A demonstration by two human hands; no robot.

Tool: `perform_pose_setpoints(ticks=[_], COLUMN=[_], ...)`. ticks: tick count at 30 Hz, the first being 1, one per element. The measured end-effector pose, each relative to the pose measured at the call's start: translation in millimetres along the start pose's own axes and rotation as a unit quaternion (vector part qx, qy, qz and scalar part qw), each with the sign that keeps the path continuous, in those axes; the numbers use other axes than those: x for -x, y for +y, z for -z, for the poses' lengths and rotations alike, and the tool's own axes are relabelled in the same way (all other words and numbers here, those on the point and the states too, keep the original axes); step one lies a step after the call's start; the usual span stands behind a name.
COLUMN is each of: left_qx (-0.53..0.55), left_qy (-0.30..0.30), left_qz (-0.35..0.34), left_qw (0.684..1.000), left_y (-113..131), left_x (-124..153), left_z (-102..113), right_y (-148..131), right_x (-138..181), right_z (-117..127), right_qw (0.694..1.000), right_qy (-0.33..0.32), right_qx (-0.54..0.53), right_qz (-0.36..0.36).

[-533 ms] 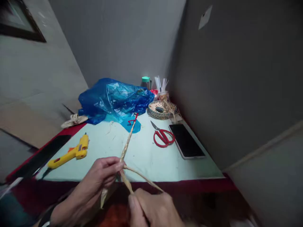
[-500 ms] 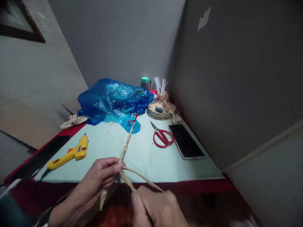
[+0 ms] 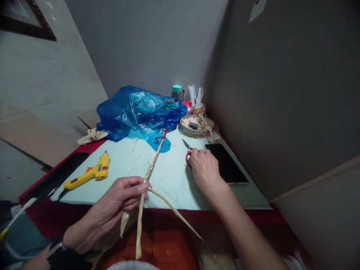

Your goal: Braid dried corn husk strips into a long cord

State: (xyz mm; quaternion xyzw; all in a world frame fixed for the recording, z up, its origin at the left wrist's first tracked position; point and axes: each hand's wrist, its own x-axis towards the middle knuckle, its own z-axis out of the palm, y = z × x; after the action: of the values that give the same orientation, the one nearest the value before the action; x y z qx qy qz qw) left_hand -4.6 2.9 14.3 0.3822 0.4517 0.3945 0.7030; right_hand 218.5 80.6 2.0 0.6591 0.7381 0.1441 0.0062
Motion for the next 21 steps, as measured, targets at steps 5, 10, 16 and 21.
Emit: perform_pose_setpoints(ticks=[5,10,16,21], left_qx=[0.011,0.043,0.06,0.074], left_qy=[0.005,-0.007,-0.016,-0.028], left_qz=[0.009,0.028,0.021,0.026], left_qw=[1.0,0.999,0.998,0.997], left_y=[-4,-2,0,-1], left_x=[-1,-1,2,1], left_z=[3,8,10,10], right_y=[6,11,1,6], right_x=[0,36,105,134], right_z=[4,33,51,30], right_qw=[0.993,0.899,0.899,0.92], right_qy=[0.071,0.171,0.125,0.15], right_qx=[-0.091,-0.39,-0.335,-0.268], right_qz=[0.002,0.102,0.251,0.242])
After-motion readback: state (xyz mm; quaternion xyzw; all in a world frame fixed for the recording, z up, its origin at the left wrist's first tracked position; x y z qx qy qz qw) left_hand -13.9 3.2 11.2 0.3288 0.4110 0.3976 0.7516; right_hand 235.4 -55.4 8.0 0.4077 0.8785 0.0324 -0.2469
